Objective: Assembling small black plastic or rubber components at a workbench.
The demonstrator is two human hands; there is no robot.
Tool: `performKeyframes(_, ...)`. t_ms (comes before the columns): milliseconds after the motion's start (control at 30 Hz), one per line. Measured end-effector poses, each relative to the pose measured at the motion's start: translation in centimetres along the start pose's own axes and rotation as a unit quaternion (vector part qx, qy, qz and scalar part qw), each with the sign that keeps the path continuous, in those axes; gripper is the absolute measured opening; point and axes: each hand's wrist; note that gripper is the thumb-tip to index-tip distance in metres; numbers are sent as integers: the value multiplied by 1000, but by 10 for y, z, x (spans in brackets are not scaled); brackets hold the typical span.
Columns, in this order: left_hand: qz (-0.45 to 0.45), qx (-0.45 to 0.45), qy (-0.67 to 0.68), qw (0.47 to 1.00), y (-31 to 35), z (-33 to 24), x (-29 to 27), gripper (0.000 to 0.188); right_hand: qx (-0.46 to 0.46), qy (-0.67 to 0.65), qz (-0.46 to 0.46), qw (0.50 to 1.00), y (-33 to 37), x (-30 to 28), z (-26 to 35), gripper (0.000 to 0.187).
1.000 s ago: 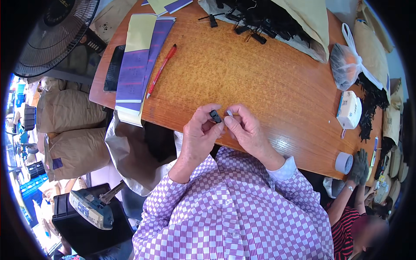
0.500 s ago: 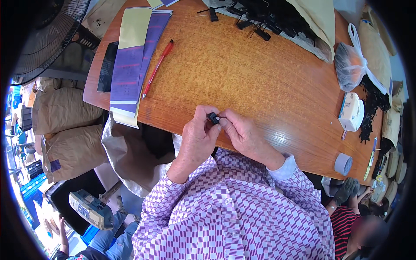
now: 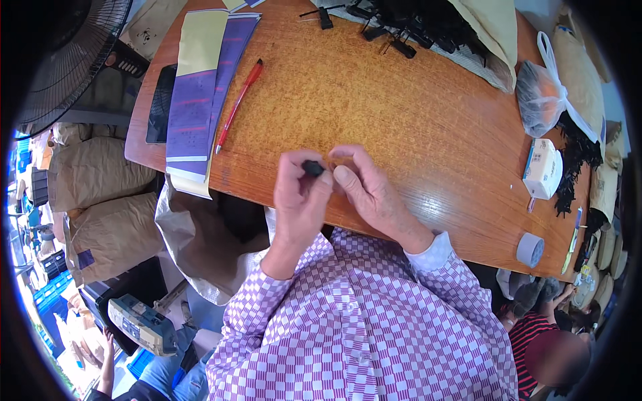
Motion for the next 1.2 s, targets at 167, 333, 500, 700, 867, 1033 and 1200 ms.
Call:
performKeyframes(167, 27, -109, 416, 902, 4, -16, -13, 25, 76, -174, 30, 981, 14, -3, 9, 18)
performKeyframes(333, 50, -162, 332, 928, 18, -21, -8, 30, 47, -244, 34, 968, 26, -8, 11, 14)
performKeyframes(500, 188, -107, 284, 934, 26, -25, -1, 33, 60, -310, 74, 946, 37, -13, 1, 16)
performKeyframes(700, 235, -128, 270, 925, 34, -25, 2, 34, 47, -395, 114, 910, 43, -10, 13, 19)
performKeyframes(867, 200, -80, 98, 972, 42, -24, 11, 36, 28, -168, 64, 983, 46, -9, 2, 18)
performKeyframes(1033, 140, 5, -101, 985, 39, -19, 14, 36, -1, -88, 6, 996, 47, 4, 13, 23)
performKeyframes(1200, 92, -20, -57, 994, 35, -11, 11, 33, 87, -321, 21, 943, 47, 17, 28, 37)
Point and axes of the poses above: each hand's wrist, its own y-axis away from the middle knuckle, its own x-axis out of the palm, z = x × y, and after that the axes turned 14 degrees about z, right-handed
